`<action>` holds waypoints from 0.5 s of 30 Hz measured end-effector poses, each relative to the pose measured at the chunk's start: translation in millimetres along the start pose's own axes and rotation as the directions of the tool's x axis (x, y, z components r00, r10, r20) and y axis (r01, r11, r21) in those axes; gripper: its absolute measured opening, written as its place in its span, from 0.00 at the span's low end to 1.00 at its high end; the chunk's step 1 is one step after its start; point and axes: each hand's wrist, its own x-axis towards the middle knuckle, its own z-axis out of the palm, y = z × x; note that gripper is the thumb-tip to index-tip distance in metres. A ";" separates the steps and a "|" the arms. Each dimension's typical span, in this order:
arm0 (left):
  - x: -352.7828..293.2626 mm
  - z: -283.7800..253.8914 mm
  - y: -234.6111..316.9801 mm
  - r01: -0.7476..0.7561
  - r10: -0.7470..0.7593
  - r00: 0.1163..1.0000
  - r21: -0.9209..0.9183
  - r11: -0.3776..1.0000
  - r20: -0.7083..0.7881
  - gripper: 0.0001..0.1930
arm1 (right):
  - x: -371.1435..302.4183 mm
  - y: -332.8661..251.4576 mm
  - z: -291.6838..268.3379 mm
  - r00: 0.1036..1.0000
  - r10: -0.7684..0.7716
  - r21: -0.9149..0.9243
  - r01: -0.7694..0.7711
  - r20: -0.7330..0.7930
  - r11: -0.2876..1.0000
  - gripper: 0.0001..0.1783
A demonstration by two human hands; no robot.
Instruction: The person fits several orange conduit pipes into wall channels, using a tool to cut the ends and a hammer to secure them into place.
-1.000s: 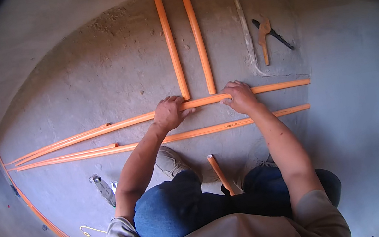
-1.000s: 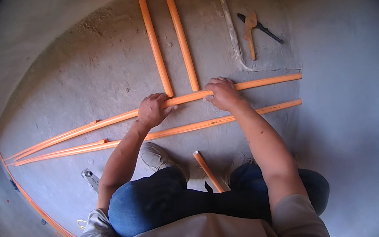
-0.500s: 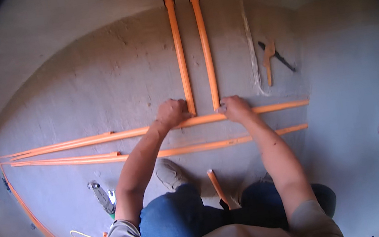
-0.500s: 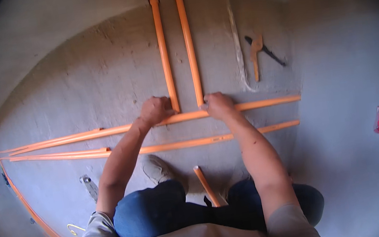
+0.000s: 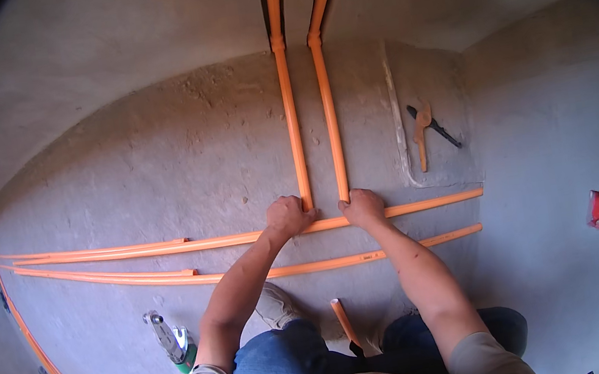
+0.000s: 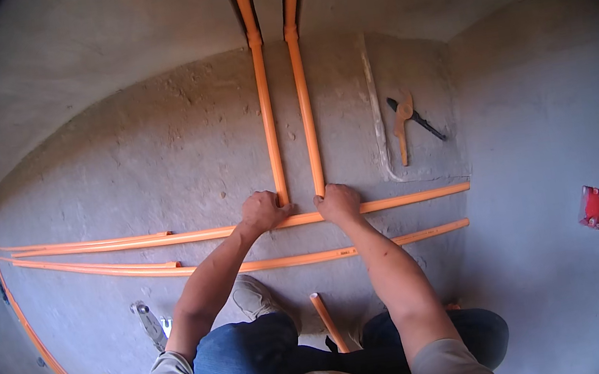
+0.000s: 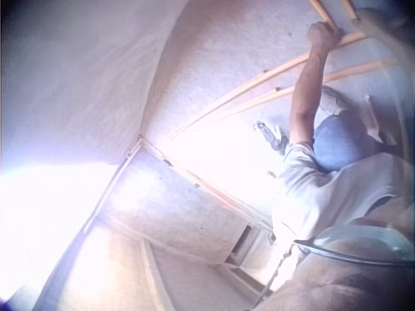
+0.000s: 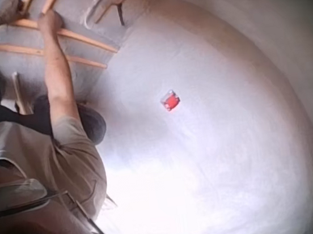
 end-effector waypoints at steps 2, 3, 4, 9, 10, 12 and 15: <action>2.7 3.2 -5.8 0.005 -0.005 1.000 -0.001 1.000 -0.014 0.29 | 1.1 -4.3 3.5 1.000 0.007 0.005 -0.007 -0.008 1.000 0.24; 2.4 2.6 -3.8 0.005 -0.006 1.000 -0.006 1.000 -0.016 0.29 | 1.9 -3.5 5.5 1.000 -0.003 0.008 0.003 -0.029 1.000 0.24; 2.1 2.1 -1.8 0.006 -0.007 1.000 -0.011 1.000 -0.018 0.28 | 3.0 -2.7 7.6 0.999 -0.013 0.012 0.013 -0.049 1.000 0.24; 5.6 2.1 -3.1 0.001 -0.003 1.000 -0.081 0.997 -0.024 0.29 | 4.2 -6.7 11.7 0.998 -0.007 0.042 0.010 -0.070 0.999 0.23; 6.4 3.4 -5.9 0.006 -0.010 0.999 -0.092 0.996 -0.036 0.29 | 3.7 -6.9 10.3 0.999 -0.018 0.051 0.020 -0.047 0.998 0.23; 5.7 5.4 -9.2 0.006 -0.009 0.999 -0.079 0.997 -0.047 0.29 | 2.3 -7.3 13.2 0.998 -0.023 0.087 0.028 -0.063 0.996 0.23; 5.3 6.7 -6.9 0.006 -0.008 0.999 -0.074 0.997 -0.038 0.28 | -0.2 -0.9 21.8 0.989 -0.034 0.138 0.054 -0.141 0.989 0.23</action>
